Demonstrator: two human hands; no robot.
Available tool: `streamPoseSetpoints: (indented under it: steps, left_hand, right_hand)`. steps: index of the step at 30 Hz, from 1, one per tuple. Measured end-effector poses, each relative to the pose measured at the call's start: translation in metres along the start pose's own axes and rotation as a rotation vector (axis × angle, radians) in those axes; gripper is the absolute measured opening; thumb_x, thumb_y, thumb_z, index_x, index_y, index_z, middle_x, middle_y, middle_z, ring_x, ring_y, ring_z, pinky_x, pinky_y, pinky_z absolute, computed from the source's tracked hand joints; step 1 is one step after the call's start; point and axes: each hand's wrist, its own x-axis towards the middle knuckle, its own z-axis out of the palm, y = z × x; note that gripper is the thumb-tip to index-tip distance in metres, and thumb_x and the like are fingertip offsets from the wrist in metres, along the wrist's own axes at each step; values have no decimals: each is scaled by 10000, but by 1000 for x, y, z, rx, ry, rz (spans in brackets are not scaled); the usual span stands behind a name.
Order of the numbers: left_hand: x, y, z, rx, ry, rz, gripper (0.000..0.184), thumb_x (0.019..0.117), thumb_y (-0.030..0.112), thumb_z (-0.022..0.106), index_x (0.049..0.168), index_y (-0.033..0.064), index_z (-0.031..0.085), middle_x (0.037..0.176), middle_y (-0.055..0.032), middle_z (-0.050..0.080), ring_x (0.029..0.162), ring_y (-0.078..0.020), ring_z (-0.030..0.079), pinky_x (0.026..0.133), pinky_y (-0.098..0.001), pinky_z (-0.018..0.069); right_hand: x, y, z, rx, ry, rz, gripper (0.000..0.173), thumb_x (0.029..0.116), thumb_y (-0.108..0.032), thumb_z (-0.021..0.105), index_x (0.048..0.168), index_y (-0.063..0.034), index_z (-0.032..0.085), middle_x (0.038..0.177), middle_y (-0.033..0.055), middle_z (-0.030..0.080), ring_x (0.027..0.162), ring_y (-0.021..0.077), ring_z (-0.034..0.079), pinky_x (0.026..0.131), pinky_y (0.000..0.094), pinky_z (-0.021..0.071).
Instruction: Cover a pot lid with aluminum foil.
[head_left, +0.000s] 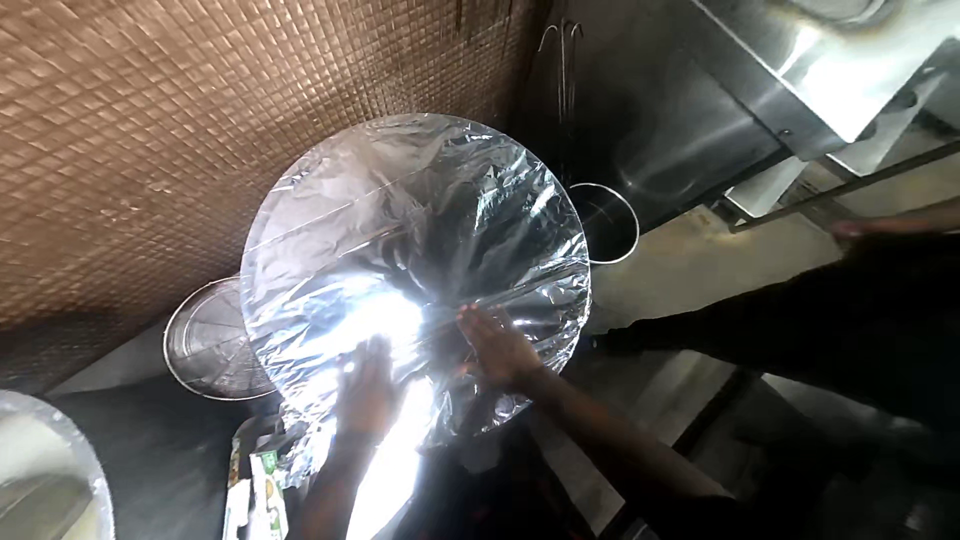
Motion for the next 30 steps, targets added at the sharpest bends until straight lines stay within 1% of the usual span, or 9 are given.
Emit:
streamPoseSetpoints:
  steps: [3, 8, 11, 21, 25, 27, 28, 29, 30]
  left_hand:
    - [-4, -11, -1, -1, -57, -59, 869, 980, 697, 240, 1639, 130, 246, 1707, -52, 210, 1579, -284, 157, 1232, -639, 86]
    - [-10, -29, -4, -15, -38, -148, 998, 928, 805, 179, 1631, 101, 257, 1704, -99, 205, 1579, -308, 152, 1235, -641, 78]
    - [-15, -40, -5, -4, 28, -223, 973, 924, 765, 263, 1618, 85, 291, 1684, -141, 249, 1562, -341, 206, 1228, -644, 101]
    - [-15, -79, 7, -44, 156, -507, 1032, 906, 796, 268, 1622, 53, 253, 1694, -186, 182, 1563, -403, 157, 1203, -695, 90]
    - [-8, -92, 17, -290, 318, -524, 934, 986, 625, 423, 1582, -72, 249, 1646, -354, 114, 1518, -528, 178, 1233, -587, 222]
    - [-4, -89, 14, -534, 415, -577, 940, 986, 499, 566, 1583, -104, 164, 1641, -360, 113, 1524, -482, 209, 1238, -512, 262]
    - [-4, -83, 7, -690, 441, -660, 945, 984, 406, 628, 1598, -81, 100, 1642, -322, 184, 1517, -398, 285, 1231, -454, 296]
    - [-3, -78, 0, -854, 469, -776, 932, 988, 326, 671, 1618, -17, 76, 1595, -263, 343, 1417, -286, 463, 1155, -397, 414]
    - [1, -77, -1, -988, 501, -891, 887, 992, 306, 686, 1625, 55, 117, 1427, -219, 532, 1149, -218, 642, 955, -391, 559]
  right_hand:
    - [-7, 16, -5, -28, 29, 20, 921, 976, -776, 188, 1639, -140, 257, 1716, 39, 197, 1589, 221, 133, 1270, 577, 85]
    - [-23, 49, -8, -95, 116, 61, 932, 963, -789, 235, 1616, -131, 326, 1686, 50, 291, 1568, 235, 227, 1254, 598, 152]
    - [-32, 69, -12, -122, 159, 85, 936, 965, -786, 247, 1606, -109, 342, 1674, 66, 318, 1558, 251, 255, 1252, 591, 173]
    - [-55, 122, -37, -160, 86, 252, 961, 965, -791, 169, 1624, -102, 292, 1696, 75, 257, 1572, 260, 209, 1249, 610, 138]
    - [-61, 150, -43, 37, 142, 434, 919, 995, -739, 225, 1642, -86, 207, 1724, 83, 147, 1593, 275, 107, 1259, 608, 88]
    - [-54, 158, -44, 304, 235, 484, 833, 1047, -566, 396, 1641, -38, 149, 1725, 137, 84, 1588, 301, 124, 1264, 562, 151]
    - [-48, 159, -42, 452, 315, 495, 817, 1048, -439, 506, 1637, -16, 131, 1721, 170, 58, 1572, 329, 188, 1241, 563, 242]
    - [-41, 156, -40, 552, 397, 526, 825, 1026, -344, 587, 1637, -19, 139, 1719, 178, 61, 1545, 350, 265, 1195, 571, 340]
    - [-33, 151, -40, 606, 467, 586, 832, 997, -286, 645, 1636, -34, 174, 1715, 175, 102, 1512, 367, 334, 1148, 583, 401]
